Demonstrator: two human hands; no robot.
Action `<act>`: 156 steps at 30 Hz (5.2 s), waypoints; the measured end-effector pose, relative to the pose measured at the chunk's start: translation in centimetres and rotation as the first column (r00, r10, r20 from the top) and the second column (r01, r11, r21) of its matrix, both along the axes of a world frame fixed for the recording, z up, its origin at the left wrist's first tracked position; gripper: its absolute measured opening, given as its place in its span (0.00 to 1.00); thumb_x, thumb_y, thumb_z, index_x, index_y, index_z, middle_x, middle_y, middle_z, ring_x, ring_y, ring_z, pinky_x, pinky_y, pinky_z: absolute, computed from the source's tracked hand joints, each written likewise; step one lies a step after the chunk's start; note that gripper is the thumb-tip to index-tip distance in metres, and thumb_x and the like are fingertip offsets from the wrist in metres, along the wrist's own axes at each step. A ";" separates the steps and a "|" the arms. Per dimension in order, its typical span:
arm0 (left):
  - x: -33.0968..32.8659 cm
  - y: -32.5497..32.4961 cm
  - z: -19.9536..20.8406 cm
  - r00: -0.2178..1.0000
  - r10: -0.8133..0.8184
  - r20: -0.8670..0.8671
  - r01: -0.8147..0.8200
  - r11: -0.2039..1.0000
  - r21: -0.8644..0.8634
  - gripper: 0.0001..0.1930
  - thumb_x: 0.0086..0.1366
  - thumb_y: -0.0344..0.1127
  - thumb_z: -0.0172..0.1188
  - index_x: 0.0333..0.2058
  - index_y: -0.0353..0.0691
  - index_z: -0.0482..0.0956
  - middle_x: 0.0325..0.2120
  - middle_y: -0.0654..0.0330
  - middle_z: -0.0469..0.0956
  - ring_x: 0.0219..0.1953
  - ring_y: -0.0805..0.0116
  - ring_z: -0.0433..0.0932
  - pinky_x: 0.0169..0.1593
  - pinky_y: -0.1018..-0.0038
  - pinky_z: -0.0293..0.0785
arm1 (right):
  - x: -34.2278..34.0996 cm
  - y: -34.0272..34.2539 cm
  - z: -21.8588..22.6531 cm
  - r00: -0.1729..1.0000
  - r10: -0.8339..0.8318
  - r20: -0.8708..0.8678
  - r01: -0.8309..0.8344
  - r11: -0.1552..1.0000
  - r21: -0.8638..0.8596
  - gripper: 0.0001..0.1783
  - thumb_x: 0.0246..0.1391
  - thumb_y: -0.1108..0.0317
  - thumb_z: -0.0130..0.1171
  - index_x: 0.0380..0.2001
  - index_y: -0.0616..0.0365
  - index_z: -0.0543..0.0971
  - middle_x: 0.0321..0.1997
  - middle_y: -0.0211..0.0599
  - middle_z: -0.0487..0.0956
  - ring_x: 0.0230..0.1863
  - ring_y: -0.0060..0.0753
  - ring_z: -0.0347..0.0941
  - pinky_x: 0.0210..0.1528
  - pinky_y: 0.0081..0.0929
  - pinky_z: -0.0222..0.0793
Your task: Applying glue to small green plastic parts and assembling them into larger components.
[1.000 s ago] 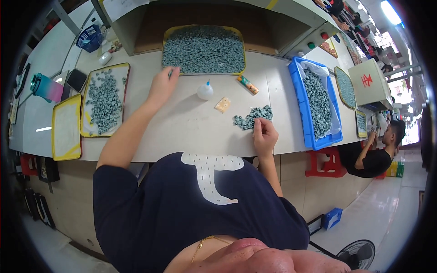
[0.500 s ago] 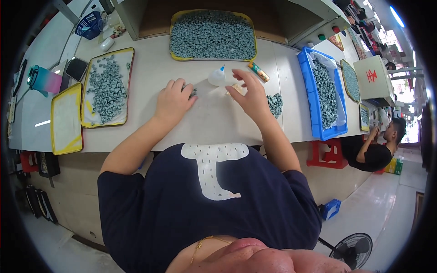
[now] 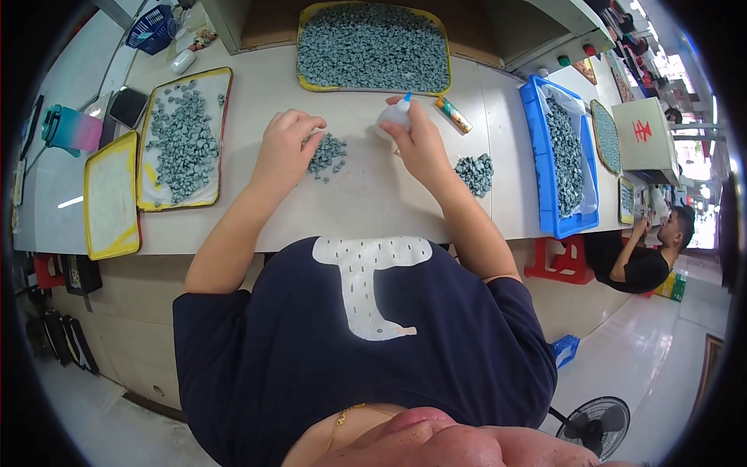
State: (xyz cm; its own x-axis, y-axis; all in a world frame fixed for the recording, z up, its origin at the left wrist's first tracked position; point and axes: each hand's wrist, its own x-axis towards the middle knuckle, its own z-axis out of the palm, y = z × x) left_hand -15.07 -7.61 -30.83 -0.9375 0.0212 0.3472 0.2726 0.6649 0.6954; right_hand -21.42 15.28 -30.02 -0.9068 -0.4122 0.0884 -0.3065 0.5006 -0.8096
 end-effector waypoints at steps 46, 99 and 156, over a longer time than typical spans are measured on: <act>-2.4 7.0 -5.7 0.647 -0.710 0.278 -0.424 -0.031 0.905 0.06 0.72 0.34 0.44 0.36 0.40 0.67 0.26 0.67 0.66 0.27 0.78 0.62 0.30 0.80 0.61 | 0.9 5.9 -1.4 0.881 -0.043 -0.472 0.073 0.996 0.046 0.21 0.38 0.72 0.70 0.40 0.58 0.79 0.36 0.37 0.79 0.39 0.37 0.73 0.40 0.28 0.68; -1.4 7.1 -6.7 0.663 -0.673 0.328 -0.309 0.152 0.939 0.06 0.71 0.35 0.46 0.36 0.41 0.69 0.26 0.68 0.68 0.25 0.81 0.60 0.29 0.84 0.59 | -4.1 2.2 -5.2 0.985 -0.014 0.175 0.021 0.999 -0.035 0.21 0.47 0.74 0.66 0.46 0.62 0.75 0.46 0.33 0.78 0.48 0.25 0.73 0.52 0.23 0.67; -1.4 6.2 -6.9 0.635 -0.750 0.185 -0.334 -0.051 0.941 0.10 0.71 0.39 0.47 0.37 0.39 0.69 0.28 0.66 0.68 0.30 0.77 0.64 0.34 0.80 0.62 | 2.5 -0.3 -4.4 0.857 -0.087 -0.509 0.061 0.996 -0.069 0.13 0.39 0.80 0.67 0.32 0.60 0.83 0.30 0.35 0.81 0.27 0.26 0.78 0.28 0.19 0.76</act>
